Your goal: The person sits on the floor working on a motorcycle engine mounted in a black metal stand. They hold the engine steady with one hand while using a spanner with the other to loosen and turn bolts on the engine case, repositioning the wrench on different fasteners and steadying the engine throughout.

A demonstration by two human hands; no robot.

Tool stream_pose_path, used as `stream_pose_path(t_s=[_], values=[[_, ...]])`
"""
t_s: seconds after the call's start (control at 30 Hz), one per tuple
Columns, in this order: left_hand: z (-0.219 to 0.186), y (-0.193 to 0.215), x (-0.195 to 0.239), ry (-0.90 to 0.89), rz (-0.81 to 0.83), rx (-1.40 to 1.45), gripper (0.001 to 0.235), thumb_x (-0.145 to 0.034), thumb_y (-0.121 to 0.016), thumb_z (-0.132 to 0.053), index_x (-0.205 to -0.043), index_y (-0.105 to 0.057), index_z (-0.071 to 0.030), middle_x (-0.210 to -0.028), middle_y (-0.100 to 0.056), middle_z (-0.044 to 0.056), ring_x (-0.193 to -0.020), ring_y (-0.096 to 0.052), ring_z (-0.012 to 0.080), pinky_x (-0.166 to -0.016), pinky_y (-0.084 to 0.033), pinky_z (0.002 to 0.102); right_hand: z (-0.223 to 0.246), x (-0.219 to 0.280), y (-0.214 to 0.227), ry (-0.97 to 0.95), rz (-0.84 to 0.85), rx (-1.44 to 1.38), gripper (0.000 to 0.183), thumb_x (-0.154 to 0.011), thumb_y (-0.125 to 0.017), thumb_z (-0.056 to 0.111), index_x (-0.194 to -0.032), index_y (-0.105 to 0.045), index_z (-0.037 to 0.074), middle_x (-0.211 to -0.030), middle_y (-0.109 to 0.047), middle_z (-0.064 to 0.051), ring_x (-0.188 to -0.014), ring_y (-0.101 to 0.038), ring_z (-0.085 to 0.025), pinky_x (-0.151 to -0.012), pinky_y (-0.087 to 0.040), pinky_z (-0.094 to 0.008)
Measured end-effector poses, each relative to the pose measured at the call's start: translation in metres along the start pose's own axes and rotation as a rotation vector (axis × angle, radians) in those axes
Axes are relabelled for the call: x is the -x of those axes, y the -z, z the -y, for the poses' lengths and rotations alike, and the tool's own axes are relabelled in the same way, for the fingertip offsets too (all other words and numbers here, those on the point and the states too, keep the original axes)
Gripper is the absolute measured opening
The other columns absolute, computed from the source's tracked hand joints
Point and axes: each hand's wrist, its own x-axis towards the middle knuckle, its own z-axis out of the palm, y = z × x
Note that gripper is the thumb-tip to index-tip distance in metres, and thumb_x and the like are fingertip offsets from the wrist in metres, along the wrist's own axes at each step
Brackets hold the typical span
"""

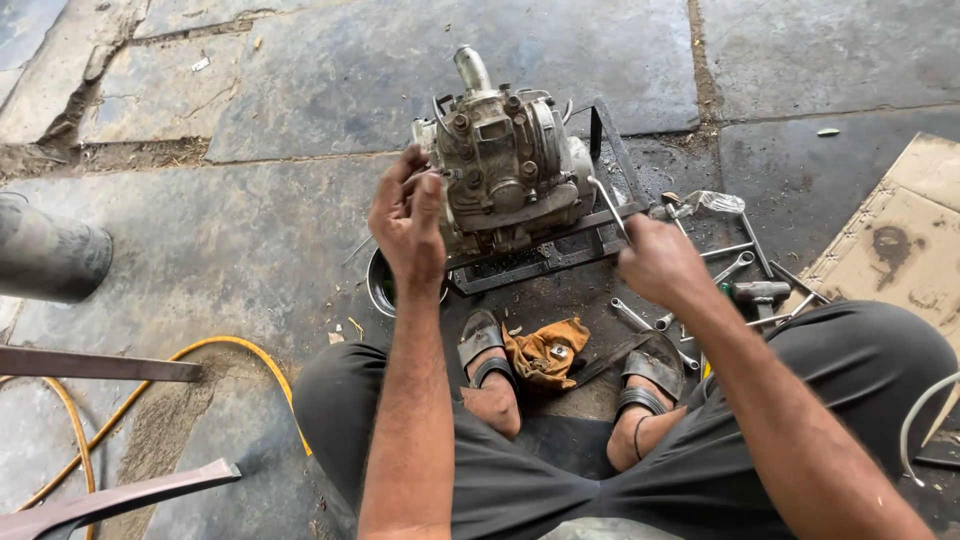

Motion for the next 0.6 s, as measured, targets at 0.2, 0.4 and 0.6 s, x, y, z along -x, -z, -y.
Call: stream_pose_path(t_s=[0.2,0.4,0.6], values=[[0.023,0.003,0.001,0.256,-0.27,0.122,0.038,-0.106,-0.058,-0.04,-0.11,-0.074,-0.006,-0.092,-0.076,0.007,-0.08,-0.073,0.0161,-0.068,-0.06,0.025,-0.038,0.021,-0.041,-0.178,0.019,-0.791,0.02,-0.097,-0.055,0.004,-0.116,-0.061,-0.002,-0.084,-0.061,-0.013,-0.068,-0.057,-0.021,-0.057,-0.048,-0.036],[0.133,0.003,0.031,0.641,-0.222,0.145,0.021,-0.101,-0.07,-0.019,-0.104,-0.072,0.001,-0.084,-0.064,0.006,-0.071,-0.055,0.0156,-0.061,-0.048,0.032,-0.022,0.032,-0.053,-0.188,-0.016,-0.732,0.023,-0.094,-0.054,0.002,-0.117,-0.059,0.002,-0.079,-0.064,-0.01,-0.061,-0.061,-0.018,-0.053,-0.051,-0.033],[0.098,-0.015,0.058,0.467,-0.165,-0.377,0.028,-0.086,-0.074,-0.005,-0.113,-0.072,0.001,-0.1,-0.077,0.006,-0.086,-0.069,0.0119,-0.078,-0.055,0.027,-0.02,0.036,-0.057,-0.127,0.026,-0.835,0.026,-0.096,-0.059,0.015,-0.117,-0.064,0.0,-0.078,-0.068,-0.011,-0.059,-0.064,-0.016,-0.051,-0.053,-0.031]])
